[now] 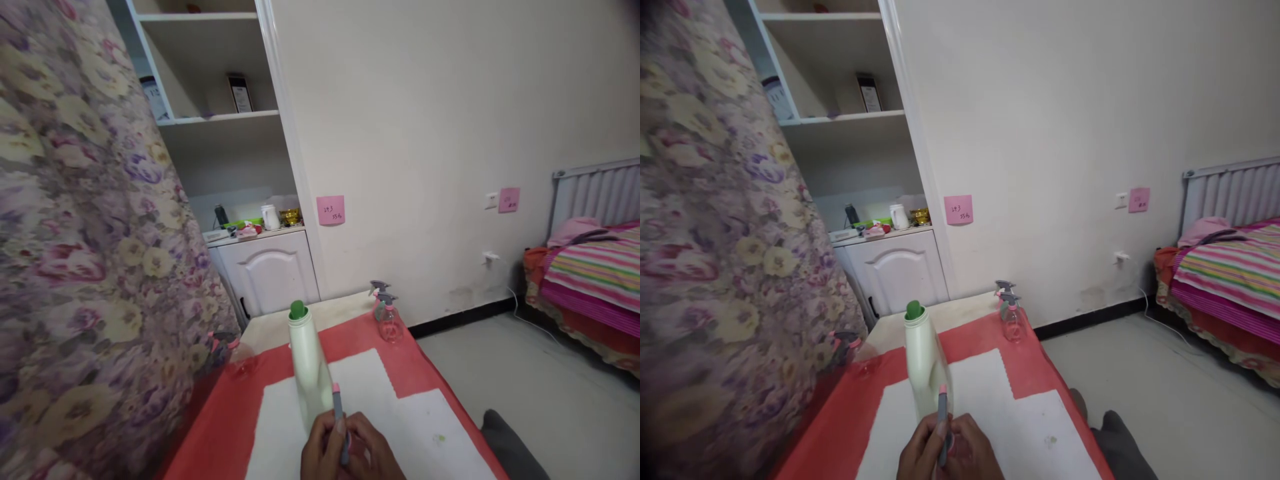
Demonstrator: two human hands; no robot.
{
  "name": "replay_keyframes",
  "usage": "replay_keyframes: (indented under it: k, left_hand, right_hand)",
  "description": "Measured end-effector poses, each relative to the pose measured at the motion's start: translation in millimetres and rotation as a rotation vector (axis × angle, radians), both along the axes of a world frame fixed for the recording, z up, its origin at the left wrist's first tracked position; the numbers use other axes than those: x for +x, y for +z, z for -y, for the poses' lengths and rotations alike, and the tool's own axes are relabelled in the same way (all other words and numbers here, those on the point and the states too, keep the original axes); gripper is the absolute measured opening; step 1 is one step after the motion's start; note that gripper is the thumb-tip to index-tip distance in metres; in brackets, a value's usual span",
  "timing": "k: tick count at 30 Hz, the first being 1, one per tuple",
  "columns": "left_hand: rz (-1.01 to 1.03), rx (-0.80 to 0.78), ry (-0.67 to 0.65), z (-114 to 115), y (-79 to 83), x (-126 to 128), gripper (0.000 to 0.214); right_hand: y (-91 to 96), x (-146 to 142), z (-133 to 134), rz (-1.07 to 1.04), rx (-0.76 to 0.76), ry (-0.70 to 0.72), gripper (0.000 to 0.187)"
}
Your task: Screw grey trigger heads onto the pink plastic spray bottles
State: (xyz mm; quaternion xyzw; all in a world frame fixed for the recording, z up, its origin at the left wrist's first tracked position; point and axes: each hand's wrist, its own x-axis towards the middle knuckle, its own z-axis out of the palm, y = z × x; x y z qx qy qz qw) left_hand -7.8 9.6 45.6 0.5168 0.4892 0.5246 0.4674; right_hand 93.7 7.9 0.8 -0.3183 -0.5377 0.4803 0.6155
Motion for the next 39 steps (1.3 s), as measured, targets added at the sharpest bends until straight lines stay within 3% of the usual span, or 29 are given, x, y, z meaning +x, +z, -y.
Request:
replay_keyframes:
  k: [4,8,14,18,22,24,29,33,39]
  left_hand:
    - [-0.008,-0.006,-0.048,6.0,11.1,0.5,0.036]
    - [0.034,-0.04,-0.037,8.6,13.3,2.2,0.036]
    - [0.028,-0.04,-0.04,8.1,13.4,1.0,0.037]
    - [0.026,-0.04,-0.061,9.3,15.2,2.8,0.037]
    - [0.046,-0.045,-0.042,11.8,21.0,3.4,0.037]
    - [0.06,-0.04,-0.023,13.1,24.7,2.6,0.036]
    - [0.189,-0.102,-0.016,15.6,28.8,-1.7,0.036]
    - [0.411,-0.13,-0.037,14.9,23.6,-9.5,0.034]
    - [0.638,-0.126,0.061,13.5,22.6,-25.2,0.037]
  right_hand:
    - [3.7,2.5,5.4,0.048,0.016,0.001,0.03]
    - [3.2,0.2,6.5,-0.055,-0.053,-0.033,0.029]
    - [2.8,4.1,8.9,0.104,0.037,-0.027,0.029]
    - [8.2,-1.8,8.9,0.008,-0.072,-0.076,0.032]
    - [10.0,-5.3,7.5,-0.017,-0.034,-0.086,0.028]
    - [3.6,-5.3,8.3,0.003,-0.028,-0.109,0.032]
    - [-29.1,-2.9,16.6,0.039,-0.061,-0.229,0.072]
    - [-45.6,-3.9,21.5,0.082,-0.051,-0.339,0.062]
    - [-54.2,-10.0,20.5,0.071,-0.036,-0.365,0.046]
